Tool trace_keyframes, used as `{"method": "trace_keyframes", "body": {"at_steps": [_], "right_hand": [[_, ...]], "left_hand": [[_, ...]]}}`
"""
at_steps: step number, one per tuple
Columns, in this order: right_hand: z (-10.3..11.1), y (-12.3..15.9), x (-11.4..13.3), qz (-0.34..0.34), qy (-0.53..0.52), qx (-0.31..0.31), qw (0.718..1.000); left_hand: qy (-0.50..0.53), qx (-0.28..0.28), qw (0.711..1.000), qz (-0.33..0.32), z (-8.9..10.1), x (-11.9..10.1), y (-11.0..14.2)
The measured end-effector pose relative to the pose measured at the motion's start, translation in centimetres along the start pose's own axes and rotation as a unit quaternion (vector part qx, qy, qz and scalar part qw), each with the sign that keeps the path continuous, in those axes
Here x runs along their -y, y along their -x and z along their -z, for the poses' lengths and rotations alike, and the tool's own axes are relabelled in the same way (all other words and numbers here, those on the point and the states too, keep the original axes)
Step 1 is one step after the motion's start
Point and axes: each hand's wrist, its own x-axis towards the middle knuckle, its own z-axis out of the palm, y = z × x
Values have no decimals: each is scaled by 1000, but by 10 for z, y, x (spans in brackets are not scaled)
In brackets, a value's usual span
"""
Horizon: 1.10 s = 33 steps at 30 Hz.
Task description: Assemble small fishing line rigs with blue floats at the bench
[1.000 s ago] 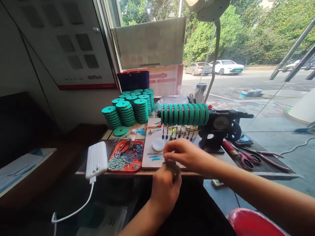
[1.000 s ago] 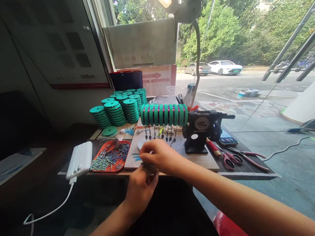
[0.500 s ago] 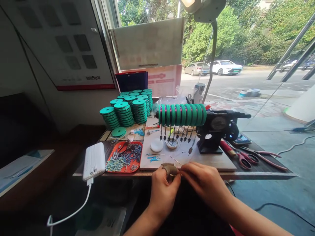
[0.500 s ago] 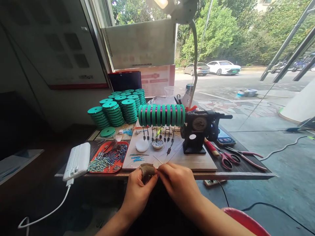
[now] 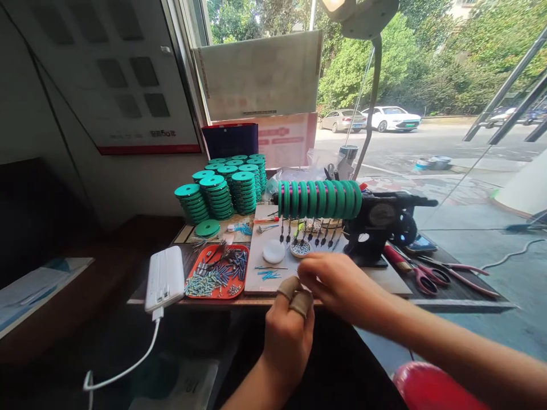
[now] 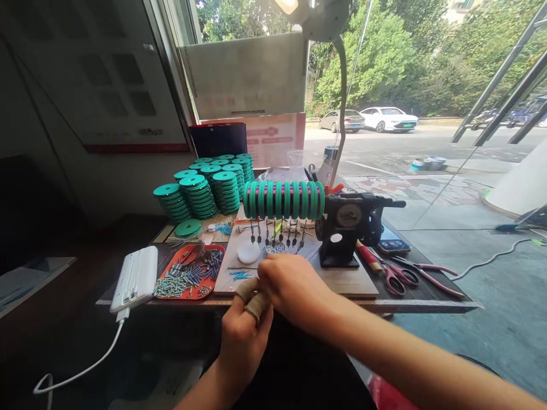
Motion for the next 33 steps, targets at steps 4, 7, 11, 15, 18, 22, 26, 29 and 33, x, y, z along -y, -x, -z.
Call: {"method": "trace_keyframes", "body": {"at_steps": [4, 7, 11, 15, 18, 22, 26, 29, 33], "right_hand": [[14, -52, -1, 0, -41, 128, 991], [14, -69, -3, 4, -69, 193, 979], [11, -36, -8, 15, -65, 106, 992], [-14, 28, -25, 151, 64, -214, 963], [-42, 54, -36, 277, 136, -223, 925], [-65, 56, -37, 255, 62, -256, 930], [-80, 56, -35, 28, -272, -222, 936], [-92, 63, -34, -142, -529, -115, 828], [-86, 75, -21, -174, -547, -63, 817]], "left_hand": [[-51, -19, 996, -72, -3, 9, 5], [36, 41, 998, -16, 2, 9, 0], [283, 84, 917, 269, 7, 2, -12], [532, 129, 641, 538, 6, 0, -21], [573, 149, 562, 577, 3, 1, -22], [599, 142, 505, 605, 2, -2, -18], [603, 148, 496, 606, 3, -6, -15], [593, 176, 531, 579, 4, -9, -17], [388, 181, 811, 398, 8, -9, -21]]}}
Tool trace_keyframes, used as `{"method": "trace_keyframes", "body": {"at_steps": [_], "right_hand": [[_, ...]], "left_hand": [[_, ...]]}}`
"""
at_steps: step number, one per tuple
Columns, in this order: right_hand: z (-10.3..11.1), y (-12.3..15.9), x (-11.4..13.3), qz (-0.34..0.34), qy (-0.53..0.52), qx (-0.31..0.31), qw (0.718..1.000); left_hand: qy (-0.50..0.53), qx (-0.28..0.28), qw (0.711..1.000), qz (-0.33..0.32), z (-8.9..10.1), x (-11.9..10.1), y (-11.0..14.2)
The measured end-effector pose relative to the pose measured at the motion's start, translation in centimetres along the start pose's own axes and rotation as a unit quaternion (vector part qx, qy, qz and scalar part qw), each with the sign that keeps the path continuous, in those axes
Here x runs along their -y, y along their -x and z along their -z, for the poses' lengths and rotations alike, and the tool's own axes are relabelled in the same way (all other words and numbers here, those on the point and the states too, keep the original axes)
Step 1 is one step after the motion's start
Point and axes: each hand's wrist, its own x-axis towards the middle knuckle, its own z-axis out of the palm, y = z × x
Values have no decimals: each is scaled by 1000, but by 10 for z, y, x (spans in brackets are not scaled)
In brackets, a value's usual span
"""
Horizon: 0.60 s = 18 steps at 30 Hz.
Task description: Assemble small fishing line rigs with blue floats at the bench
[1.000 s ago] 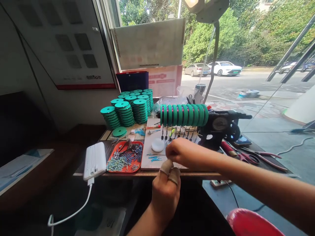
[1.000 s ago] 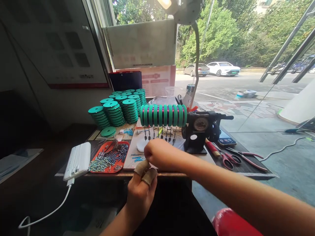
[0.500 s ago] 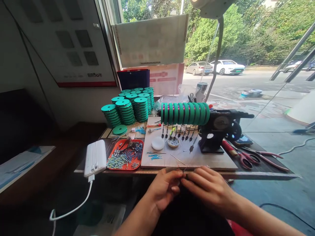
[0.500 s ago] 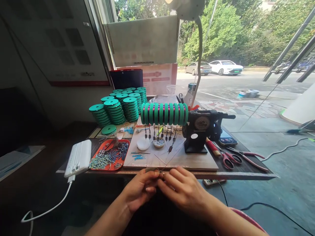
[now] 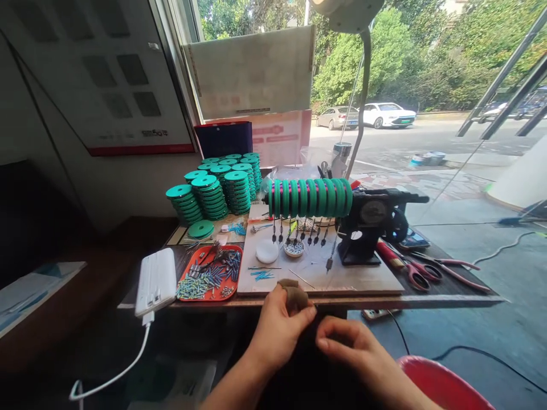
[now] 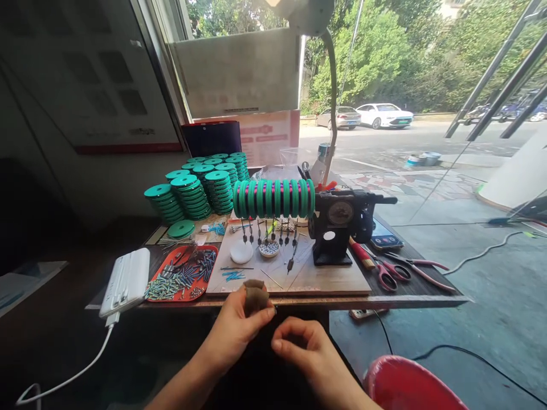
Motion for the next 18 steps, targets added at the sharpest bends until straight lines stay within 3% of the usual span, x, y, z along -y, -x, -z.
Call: {"method": "trace_keyframes", "body": {"at_steps": [3, 6, 7, 10, 12, 15, 18], "right_hand": [[-5, 7, 30, 136, 189, 30, 972], [-5, -5, 70, 201, 254, 112, 939], [-3, -12, 84, 213, 257, 108, 937], [9, -31, 110, 225, 303, -28, 926], [17, -35, 108, 228, 381, -83, 892], [20, -25, 76, 191, 498, -54, 844], [14, -10, 36, 166, 502, -32, 848]], "left_hand": [[-223, -32, 957, -181, 2, 1, 3], [-289, -51, 925, -243, 2, 6, 6], [-287, -58, 925, -242, 2, 7, 6], [-238, -69, 948, -202, 1, 9, 6], [-186, -69, 966, -168, 2, 9, 5], [-100, -42, 985, -132, 2, 11, 2], [-42, -30, 994, -94, 1, 13, 2]]}}
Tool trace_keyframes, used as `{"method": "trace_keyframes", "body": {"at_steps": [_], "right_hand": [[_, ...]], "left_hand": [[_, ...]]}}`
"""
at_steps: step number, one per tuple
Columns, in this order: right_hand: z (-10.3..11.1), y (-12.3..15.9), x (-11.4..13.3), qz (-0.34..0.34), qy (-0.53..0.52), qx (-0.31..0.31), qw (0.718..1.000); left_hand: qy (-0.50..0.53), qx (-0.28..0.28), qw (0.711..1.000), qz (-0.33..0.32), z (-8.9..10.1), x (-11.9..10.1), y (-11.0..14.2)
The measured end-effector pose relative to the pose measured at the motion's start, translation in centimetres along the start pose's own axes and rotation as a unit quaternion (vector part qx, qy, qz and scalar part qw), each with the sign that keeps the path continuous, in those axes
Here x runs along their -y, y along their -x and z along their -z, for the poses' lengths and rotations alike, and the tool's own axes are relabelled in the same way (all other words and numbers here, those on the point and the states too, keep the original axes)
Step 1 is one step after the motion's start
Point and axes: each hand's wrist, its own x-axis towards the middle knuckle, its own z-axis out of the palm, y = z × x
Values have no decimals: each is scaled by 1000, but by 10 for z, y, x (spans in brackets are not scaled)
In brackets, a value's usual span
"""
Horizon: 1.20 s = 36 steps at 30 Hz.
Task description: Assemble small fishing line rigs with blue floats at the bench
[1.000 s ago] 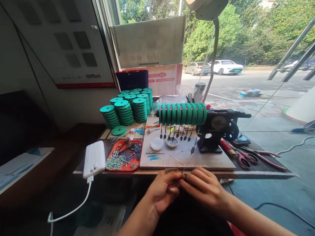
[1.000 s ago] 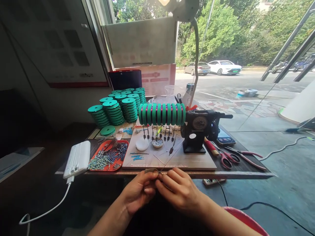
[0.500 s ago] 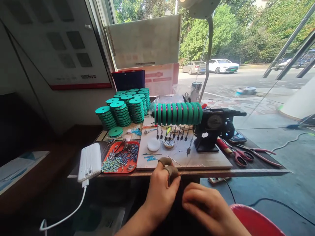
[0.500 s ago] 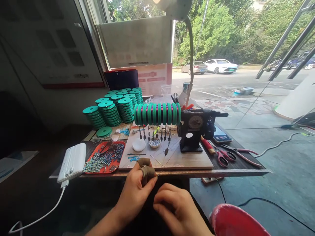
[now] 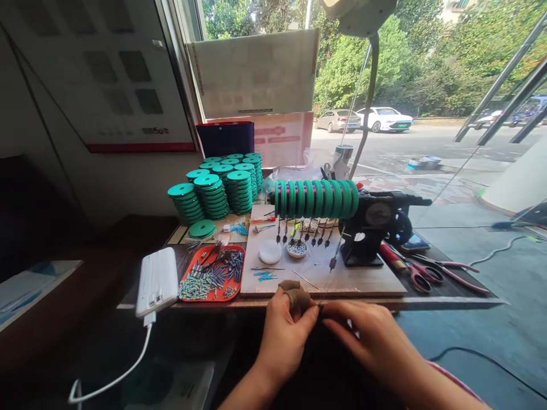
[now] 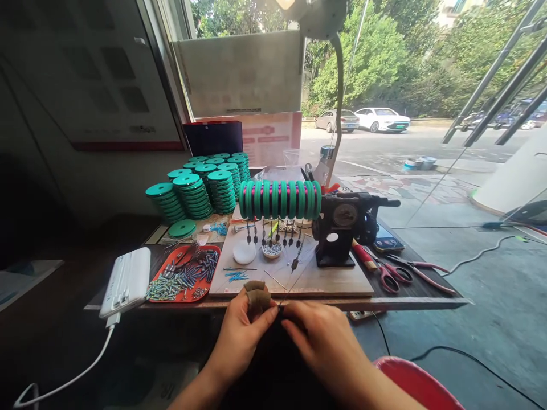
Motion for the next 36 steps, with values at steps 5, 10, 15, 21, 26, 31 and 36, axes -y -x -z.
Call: {"method": "trace_keyframes", "body": {"at_steps": [5, 10, 15, 21, 26, 31, 36], "right_hand": [[-3, 4, 12, 68, 23, -21, 997], [45, -56, 32, 95, 97, 115, 984], [49, -131, 37, 108, 56, 341, 932], [47, -123, 41, 83, 66, 297, 949], [43, -35, 10, 180, 75, -142, 970], [-2, 1, -15, 348, 106, -160, 918], [-18, -3, -15, 353, 77, -236, 902]], "left_hand": [[-104, -11, 994, -40, -2, -4, 3], [-340, -101, 892, -280, -2, 7, 7], [-420, -130, 794, -419, 0, 17, 5], [-205, -58, 957, -199, 3, 2, 0], [305, 13, 917, 255, 3, -3, -9], [376, 24, 864, 335, 0, 1, -9], [408, 9, 834, 371, -2, 3, -5]]}}
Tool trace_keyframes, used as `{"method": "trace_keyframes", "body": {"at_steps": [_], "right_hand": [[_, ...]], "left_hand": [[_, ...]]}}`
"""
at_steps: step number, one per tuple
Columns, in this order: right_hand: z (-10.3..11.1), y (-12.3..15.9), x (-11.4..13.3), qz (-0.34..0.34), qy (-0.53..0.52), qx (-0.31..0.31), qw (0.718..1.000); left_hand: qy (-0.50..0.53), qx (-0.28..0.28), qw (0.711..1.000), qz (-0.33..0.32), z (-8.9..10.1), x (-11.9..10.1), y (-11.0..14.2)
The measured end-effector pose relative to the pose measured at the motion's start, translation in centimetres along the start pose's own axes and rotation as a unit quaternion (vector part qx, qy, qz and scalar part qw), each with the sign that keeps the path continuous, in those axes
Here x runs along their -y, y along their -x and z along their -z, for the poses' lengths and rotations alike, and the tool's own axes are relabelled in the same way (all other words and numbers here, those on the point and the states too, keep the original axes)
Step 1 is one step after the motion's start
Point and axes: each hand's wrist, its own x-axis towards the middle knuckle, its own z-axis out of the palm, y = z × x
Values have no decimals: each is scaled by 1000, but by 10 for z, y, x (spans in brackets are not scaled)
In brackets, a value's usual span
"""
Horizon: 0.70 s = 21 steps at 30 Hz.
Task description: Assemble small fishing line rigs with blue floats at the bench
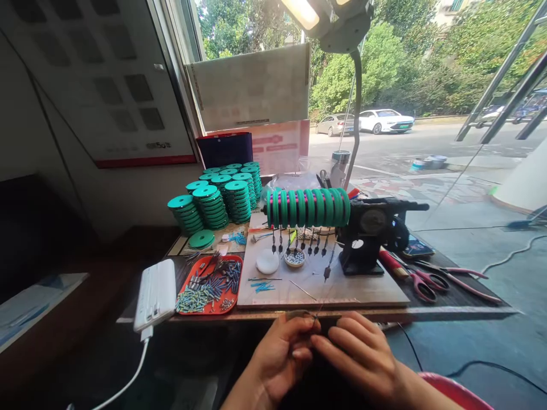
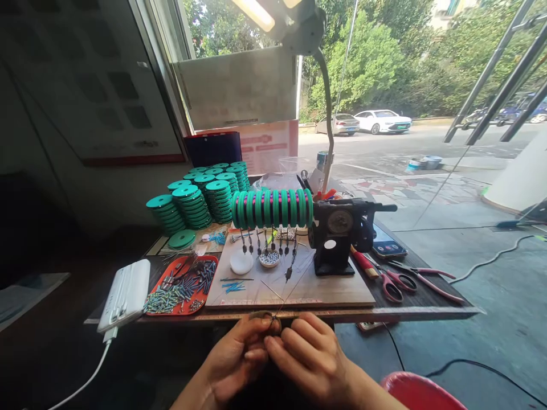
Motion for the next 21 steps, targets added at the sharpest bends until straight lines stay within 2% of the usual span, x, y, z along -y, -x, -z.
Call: {"method": "trace_keyframes", "body": {"at_steps": [7, 9, 10, 11, 12, 14, 16, 17, 18, 19, 20, 21], "right_hand": [[-8, 5, 5, -48, -33, -23, 998], [-10, 7, 7, -134, -108, -30, 985], [-11, 8, 8, -205, -163, -30, 965], [-11, 9, 8, -290, -221, -29, 931], [-11, 11, 9, -377, -282, -29, 882], [-11, 14, 8, -520, -404, -21, 753], [-10, 17, 7, -589, -521, 5, 617], [-9, 19, 7, -598, -573, 29, 560], [-7, 20, 8, -597, -610, 52, 518], [-4, 19, 9, -596, -624, 68, 501], [0, 18, 11, -593, -618, 75, 511], [6, 15, 13, -585, -594, 77, 546]], "left_hand": [[23, -1, 1000, 19, -3, -1, 1], [23, 9, 1000, 12, -4, 0, 2], [20, 19, 1000, 10, -5, 1, 3], [12, 31, 999, 7, -6, 2, 5], [-1, 42, 999, 2, -6, 2, 6], [-51, 54, 997, -22, -7, 3, 7], [-141, 48, 986, -70, -8, 3, 7], [-196, 37, 974, -104, -8, 2, 7], [-253, 24, 956, -145, -8, 1, 7], [-311, 9, 931, -192, -9, 0, 8], [-365, -4, 900, -239, -9, -1, 8], [-411, -12, 867, -281, -10, -2, 9]]}}
